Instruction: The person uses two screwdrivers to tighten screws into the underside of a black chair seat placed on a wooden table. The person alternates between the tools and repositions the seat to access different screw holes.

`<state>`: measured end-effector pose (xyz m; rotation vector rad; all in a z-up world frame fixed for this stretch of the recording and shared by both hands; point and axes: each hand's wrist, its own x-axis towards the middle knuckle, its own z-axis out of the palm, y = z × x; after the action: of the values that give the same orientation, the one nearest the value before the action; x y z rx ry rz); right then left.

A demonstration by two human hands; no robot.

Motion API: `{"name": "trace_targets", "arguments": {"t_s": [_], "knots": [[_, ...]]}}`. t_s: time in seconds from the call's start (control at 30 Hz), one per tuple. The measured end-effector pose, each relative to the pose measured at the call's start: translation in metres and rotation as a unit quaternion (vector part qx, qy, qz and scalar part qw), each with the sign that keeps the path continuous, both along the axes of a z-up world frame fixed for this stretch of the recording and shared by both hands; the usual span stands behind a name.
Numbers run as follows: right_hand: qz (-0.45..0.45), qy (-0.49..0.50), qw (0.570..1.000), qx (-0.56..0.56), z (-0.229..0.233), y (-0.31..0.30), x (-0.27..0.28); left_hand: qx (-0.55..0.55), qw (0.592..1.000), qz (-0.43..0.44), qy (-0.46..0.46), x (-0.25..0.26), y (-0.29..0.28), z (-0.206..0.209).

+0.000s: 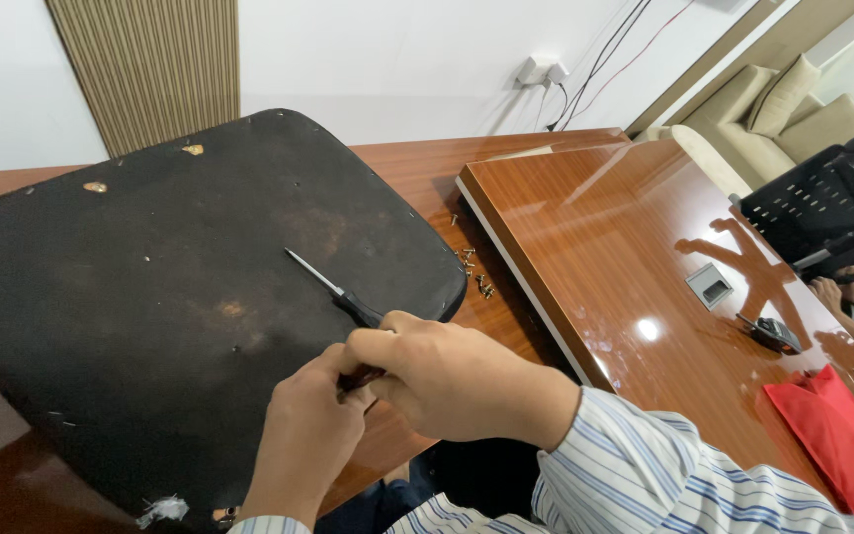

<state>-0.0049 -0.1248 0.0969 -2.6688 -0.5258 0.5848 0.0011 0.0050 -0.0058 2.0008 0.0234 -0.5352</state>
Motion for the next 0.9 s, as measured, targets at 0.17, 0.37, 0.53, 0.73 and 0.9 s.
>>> {"name": "trace_targets", "arguments": {"t_s": [0.17,0.37,0.53,0.73,0.9], "knots": [[-0.121,0.104,0.975,-0.154,0.009,0.011,0.010,0.102,0.994,-0.028,0.006,0.003,-0.001,0.009],[-0.062,-0.002,0.997,-0.036,-0.007,0.009,0.008,0.029,0.999,-0.030,-0.003,0.002,0.002,0.008],[-0.027,-0.011,0.999,-0.015,-0.012,0.010,0.002,0.017,0.999,-0.023,0.025,0.000,0.005,0.007],[-0.104,0.032,0.992,-0.063,-0.002,0.015,0.013,0.090,0.993,-0.069,-0.010,0.002,0.002,0.004],[-0.094,-0.031,0.995,-0.021,-0.011,0.007,0.014,0.029,0.998,-0.024,-0.042,-0.001,-0.003,-0.006]]}}
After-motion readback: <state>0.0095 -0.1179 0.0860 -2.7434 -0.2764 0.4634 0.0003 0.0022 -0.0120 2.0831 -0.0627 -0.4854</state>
